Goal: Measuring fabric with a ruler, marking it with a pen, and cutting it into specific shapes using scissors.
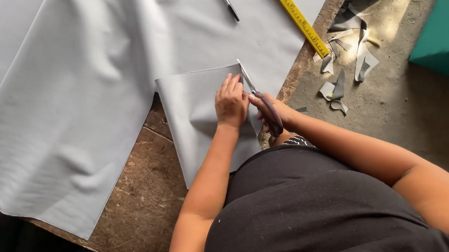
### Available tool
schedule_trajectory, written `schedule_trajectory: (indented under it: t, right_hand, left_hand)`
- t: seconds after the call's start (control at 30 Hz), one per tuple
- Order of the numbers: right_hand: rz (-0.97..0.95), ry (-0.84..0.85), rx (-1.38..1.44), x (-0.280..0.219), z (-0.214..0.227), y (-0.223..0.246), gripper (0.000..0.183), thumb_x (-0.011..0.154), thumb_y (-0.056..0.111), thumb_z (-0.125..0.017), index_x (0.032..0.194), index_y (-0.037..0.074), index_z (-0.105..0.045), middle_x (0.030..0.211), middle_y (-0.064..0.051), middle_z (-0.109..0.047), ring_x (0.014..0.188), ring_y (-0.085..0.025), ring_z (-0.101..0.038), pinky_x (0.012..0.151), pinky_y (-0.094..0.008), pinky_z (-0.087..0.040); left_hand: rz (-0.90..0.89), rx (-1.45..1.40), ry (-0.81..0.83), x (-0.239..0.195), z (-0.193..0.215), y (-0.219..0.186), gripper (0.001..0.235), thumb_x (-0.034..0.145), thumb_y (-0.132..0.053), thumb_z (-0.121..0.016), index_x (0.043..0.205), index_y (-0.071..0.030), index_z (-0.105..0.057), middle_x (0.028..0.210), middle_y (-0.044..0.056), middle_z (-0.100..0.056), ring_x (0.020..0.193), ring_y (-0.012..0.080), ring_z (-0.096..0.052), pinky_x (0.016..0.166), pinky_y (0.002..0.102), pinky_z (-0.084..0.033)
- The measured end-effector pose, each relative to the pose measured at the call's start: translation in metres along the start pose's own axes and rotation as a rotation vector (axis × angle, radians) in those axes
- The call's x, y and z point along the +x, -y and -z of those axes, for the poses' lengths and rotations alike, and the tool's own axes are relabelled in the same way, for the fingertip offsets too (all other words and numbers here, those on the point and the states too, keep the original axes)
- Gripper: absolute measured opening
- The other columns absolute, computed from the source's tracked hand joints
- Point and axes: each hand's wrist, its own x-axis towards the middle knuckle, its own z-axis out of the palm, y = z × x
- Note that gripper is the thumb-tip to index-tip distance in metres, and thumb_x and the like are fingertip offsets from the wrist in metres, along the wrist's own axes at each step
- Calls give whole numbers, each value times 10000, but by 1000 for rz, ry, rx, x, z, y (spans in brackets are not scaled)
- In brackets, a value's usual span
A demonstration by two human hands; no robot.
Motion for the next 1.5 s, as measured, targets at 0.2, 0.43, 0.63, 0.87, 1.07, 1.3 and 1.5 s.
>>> schedule_trajectory:
  t: [0.2,0.43,0.63,0.87,1.07,1.3,1.5]
  right_hand:
    - [33,2,-31,-10,-1,4,647,953,648,-653,1069,21,-544,756,-203,-611,533,-288,-638,340,-413,-583]
    - [49,2,-35,-20,-5,14,629,978,652,-609,1060,31,-561,718,-146,-563,471,-237,-607,319,-335,-554]
    - [72,-35,28,-31,-9,14,566,973,599,-647,1010,41,-565,681,-123,-535,486,-215,-597,307,-315,-519]
    - [72,-44,41,-36,4,6,505,963,562,-684,1013,67,-599,629,-97,-503,444,-199,-561,293,-296,-474]
    - [73,-48,-42,-42,30,-12,458,897,505,-766,1068,97,-647,620,-80,-496,452,-172,-522,288,-292,-448]
    - [51,-20,-236,-60,56,-13,421,852,472,-799,1037,117,-667,573,-96,-492,405,-183,-506,293,-281,-416]
    - [59,66,-432,-44,69,-3,492,835,536,-796,1104,144,-668,591,-130,-529,400,-217,-549,314,-288,-439]
  left_hand:
    - [-18,-31,90,0,-2,-2,55,812,-125,-638,824,-130,-584,1317,68,-693,1296,293,-623,925,411,-584]
    - [-58,-60,113,-6,0,-10,79,830,-154,-656,863,-124,-591,1342,62,-682,1302,268,-618,969,373,-580]
    - [-78,-73,113,-8,3,-11,71,840,-140,-650,872,-119,-591,1347,64,-680,1292,259,-625,968,364,-586]
    - [-115,-116,120,-7,19,-14,19,866,-91,-596,865,-108,-588,1330,89,-688,1267,270,-642,948,362,-596]
    - [-189,-151,112,-17,19,-12,25,840,-93,-595,850,-112,-582,1320,73,-698,1246,250,-658,944,342,-596]
    - [-303,-211,129,-31,37,-19,39,845,-70,-572,842,-105,-587,1293,94,-705,1238,265,-664,921,330,-598]
    - [-371,-155,55,-50,23,-20,38,829,-112,-599,857,-116,-573,1307,47,-693,1248,223,-655,934,306,-579]
